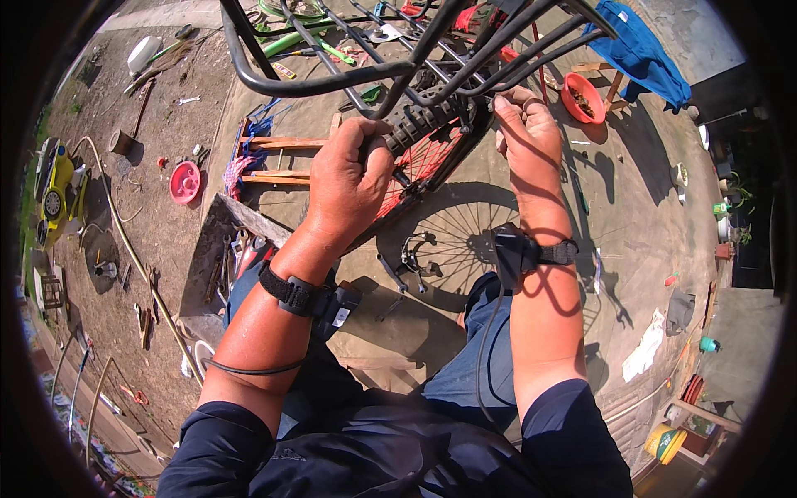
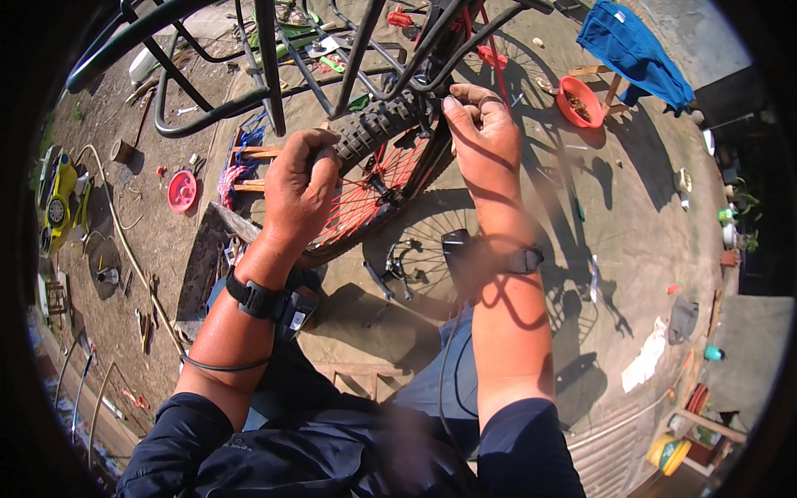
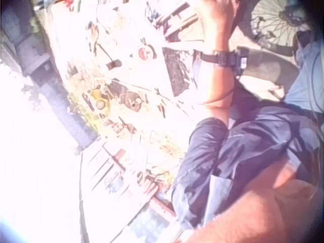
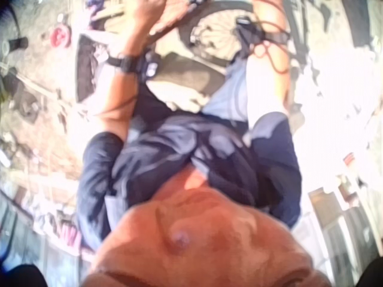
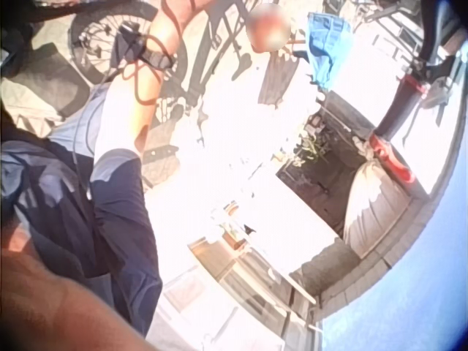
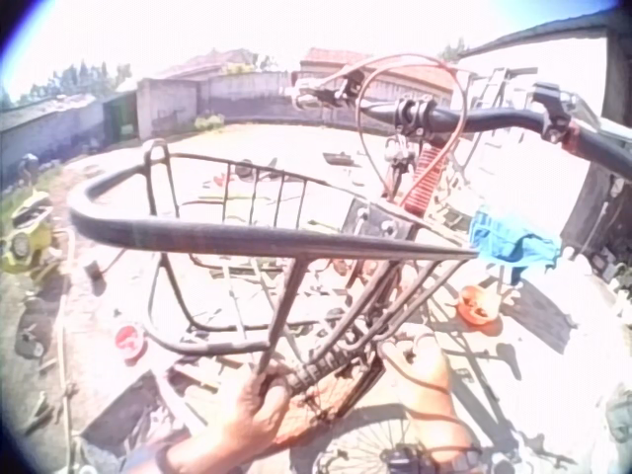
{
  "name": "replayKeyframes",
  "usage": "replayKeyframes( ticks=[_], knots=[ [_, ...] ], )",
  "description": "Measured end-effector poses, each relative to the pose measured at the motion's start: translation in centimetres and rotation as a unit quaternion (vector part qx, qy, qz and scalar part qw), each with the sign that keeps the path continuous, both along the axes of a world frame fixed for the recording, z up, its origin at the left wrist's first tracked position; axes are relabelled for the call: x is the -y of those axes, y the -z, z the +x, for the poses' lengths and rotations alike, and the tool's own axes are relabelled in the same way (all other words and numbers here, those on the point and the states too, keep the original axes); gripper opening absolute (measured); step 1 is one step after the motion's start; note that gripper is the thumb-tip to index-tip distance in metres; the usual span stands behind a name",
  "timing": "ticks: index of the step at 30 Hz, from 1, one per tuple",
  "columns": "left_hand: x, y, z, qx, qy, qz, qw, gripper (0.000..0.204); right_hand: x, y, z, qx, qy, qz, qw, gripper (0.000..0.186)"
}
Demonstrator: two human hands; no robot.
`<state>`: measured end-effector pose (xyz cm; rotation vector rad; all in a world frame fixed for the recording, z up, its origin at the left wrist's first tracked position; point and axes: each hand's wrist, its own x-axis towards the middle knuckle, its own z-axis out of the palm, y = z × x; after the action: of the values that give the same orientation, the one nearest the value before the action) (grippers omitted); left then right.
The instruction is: The person works on the rear wheel of a bicycle, using a wrench to tighten a bolt on the axle. They then use their hands to adjust the brake cable and check the wheel's alignment.
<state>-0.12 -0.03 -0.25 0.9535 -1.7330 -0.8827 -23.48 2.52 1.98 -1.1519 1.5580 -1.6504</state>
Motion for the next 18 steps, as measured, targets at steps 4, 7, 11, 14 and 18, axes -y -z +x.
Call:
replayKeyframes(
  ticks=[4, 7, 11, 14, 18],
  knots=[
    [-0.01, 0.01, -0.02, 0.003, -0.001, -0.001, 1.0, 0.009, 0.63, 0.47, 0.25, -0.064, 0.044, -0.01, 0.997, 0.015],
    [-0.09, -0.01, 0.15, 0.004, -0.003, 0.004, 1.0, 0.01, 0.19, 0.08, 0.32, 0.036, -0.003, 0.002, 0.999, 0.019],
    [-0.09, -0.09, 0.05, 0.003, 0.0, 0.004, 1.0, 0.01, 0.01, -0.06, 0.45, 0.021, 0.005, -0.012, 1.0, 0.016],
    [-0.22, -0.26, -0.09, 0.0, -0.003, 0.011, 1.0, 0.01, 0.43, 0.6, 0.15, -0.073, 0.047, 0.002, 0.996, 0.017],
    [-0.15, -0.15, 0.06, 0.008, -0.012, -0.004, 1.0, 0.01, 0.3, 0.36, -0.1, 0.021, -0.01, 0.002, 1.0, 0.021]
  ],
)
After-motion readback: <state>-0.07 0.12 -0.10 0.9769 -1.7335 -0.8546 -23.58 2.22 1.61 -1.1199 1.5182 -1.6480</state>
